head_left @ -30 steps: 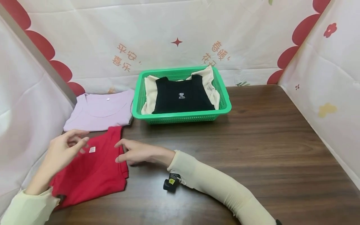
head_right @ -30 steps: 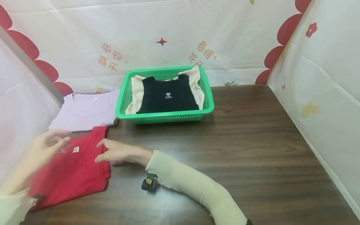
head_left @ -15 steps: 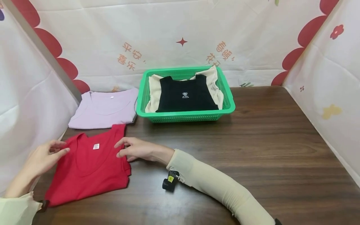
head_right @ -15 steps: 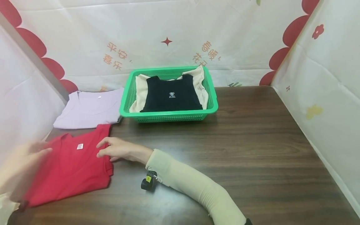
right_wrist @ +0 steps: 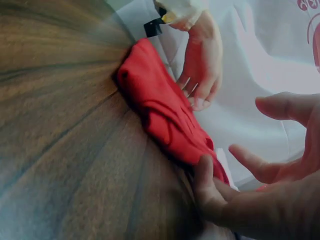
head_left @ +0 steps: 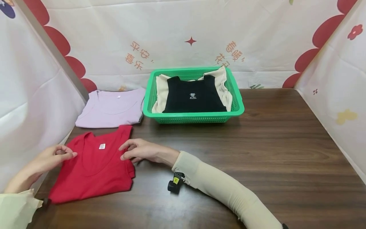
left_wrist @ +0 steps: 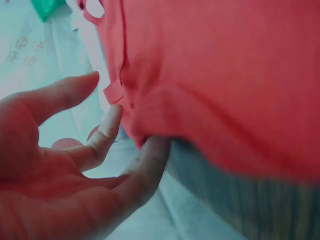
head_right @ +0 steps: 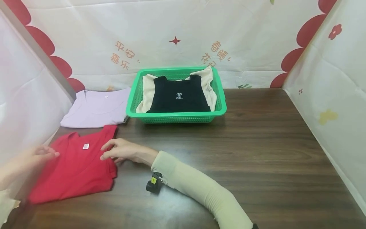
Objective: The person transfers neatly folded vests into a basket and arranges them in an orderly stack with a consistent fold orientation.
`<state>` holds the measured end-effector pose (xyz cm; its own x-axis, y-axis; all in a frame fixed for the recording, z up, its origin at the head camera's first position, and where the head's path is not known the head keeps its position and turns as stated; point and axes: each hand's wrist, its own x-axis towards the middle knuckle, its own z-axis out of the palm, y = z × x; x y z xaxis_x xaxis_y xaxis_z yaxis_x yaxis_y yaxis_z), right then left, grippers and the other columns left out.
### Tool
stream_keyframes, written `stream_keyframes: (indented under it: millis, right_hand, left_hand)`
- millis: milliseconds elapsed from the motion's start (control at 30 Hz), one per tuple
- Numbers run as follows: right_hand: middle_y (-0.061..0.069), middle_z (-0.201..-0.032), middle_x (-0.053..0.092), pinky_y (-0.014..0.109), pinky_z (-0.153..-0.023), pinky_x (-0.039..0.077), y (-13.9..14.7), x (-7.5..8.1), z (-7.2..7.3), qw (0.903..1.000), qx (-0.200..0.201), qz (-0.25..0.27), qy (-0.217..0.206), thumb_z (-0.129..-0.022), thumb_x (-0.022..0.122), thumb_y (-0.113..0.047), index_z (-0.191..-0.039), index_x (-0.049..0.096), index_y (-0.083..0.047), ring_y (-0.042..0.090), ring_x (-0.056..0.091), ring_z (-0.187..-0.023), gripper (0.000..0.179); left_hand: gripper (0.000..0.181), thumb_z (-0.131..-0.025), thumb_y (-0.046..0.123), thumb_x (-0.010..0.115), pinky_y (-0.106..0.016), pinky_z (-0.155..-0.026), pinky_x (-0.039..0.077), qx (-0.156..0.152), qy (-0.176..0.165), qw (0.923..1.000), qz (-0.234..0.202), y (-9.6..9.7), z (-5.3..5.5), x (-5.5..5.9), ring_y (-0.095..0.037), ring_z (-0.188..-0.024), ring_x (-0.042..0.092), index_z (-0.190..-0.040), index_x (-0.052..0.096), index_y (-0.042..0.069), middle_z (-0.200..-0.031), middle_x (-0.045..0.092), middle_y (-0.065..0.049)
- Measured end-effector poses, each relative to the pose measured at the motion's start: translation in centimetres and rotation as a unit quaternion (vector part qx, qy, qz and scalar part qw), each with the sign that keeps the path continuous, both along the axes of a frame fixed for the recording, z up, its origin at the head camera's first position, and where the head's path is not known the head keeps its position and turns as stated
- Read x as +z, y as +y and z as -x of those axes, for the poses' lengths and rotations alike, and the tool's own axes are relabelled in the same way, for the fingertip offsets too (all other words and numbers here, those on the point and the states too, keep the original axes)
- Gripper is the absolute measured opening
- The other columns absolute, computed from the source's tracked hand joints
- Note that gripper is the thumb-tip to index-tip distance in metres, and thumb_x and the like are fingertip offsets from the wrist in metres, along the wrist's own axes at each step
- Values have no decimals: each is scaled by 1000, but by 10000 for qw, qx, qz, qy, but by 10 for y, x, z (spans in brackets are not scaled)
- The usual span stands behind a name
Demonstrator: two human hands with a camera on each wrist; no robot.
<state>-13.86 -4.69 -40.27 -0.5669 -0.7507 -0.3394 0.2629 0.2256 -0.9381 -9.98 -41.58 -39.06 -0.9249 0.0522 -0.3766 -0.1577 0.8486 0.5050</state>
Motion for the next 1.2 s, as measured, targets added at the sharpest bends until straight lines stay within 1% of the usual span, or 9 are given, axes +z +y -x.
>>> stream_keyframes:
  millis: [133,300,433,600,733,833,933,1033,1200]
  right_hand:
    - [1,-117,66,32,-91,59,0,-1,0,9995,84,-244,173,-93,69,-18,-137,62,-5,11,64,-99,46]
    - [0,-118,71,32,-94,60,-2,0,-2,9991,119,-346,209,-94,69,-17,-137,64,-1,9,66,-99,46]
    - [1,-113,72,34,-91,61,0,3,-2,9995,29,-307,34,-95,67,-15,-131,68,2,13,68,-94,40]
    - [4,-109,70,36,-87,62,4,4,0,9995,-107,-149,-239,-95,63,-12,-125,69,-1,18,69,-86,32]
    - [3,-113,63,38,-86,61,4,1,-1,9987,-190,-265,-380,-93,68,-13,-130,65,-9,19,64,-97,37]
    - [1,-117,59,38,-85,62,1,-1,-4,9985,-209,-415,-298,-93,70,-15,-136,62,-10,17,59,-102,45]
    - [1,-125,58,34,-79,62,-2,-2,-7,9981,-149,-595,81,-92,73,-20,-148,54,-10,13,58,-97,60]
    - [2,-138,54,26,-82,59,-4,-3,-11,9918,-85,-894,913,-89,77,-24,-157,43,-11,9,54,-103,76]
    - [4,-155,49,25,-107,49,-9,-6,-13,9617,-387,-1622,2177,-86,80,-18,-158,42,-14,15,48,-136,82]
  left_hand:
    - [47,-99,33,65,-25,-68,48,22,31,10000,-84,11,0,4,-10,-82,53,-122,54,-7,-96,61,-7]
    - [43,-93,16,71,-26,-65,44,-4,417,9989,-195,27,-1,3,-12,-74,51,-124,53,-9,-88,59,-5]
    - [38,-92,6,69,-26,-64,45,-23,638,9976,-262,34,1,0,-12,-74,52,-124,54,-9,-91,62,-10]
    - [41,-94,7,68,-26,-68,51,92,534,9973,-489,44,6,-2,-19,-91,57,-130,55,-7,-109,64,-20]
    - [46,-96,14,69,-28,-71,52,136,356,9976,-578,48,9,-3,-26,-100,56,-137,55,-2,-117,61,-23]
    - [54,-97,21,70,-28,-75,54,197,99,9969,-749,47,9,-3,-33,-111,52,-142,51,-1,-129,53,-28]
    - [59,-97,25,70,-30,-76,57,222,-139,9949,-976,44,6,-2,-39,-119,47,-145,49,-2,-139,45,-31]
    - [63,-95,25,73,-30,-76,58,165,-172,9940,-1064,45,4,-1,-38,-120,47,-146,48,-3,-142,44,-32]
    - [75,-90,25,78,-28,-75,57,40,29,9955,-943,47,3,-1,-39,-119,49,-152,44,-1,-146,42,-34]
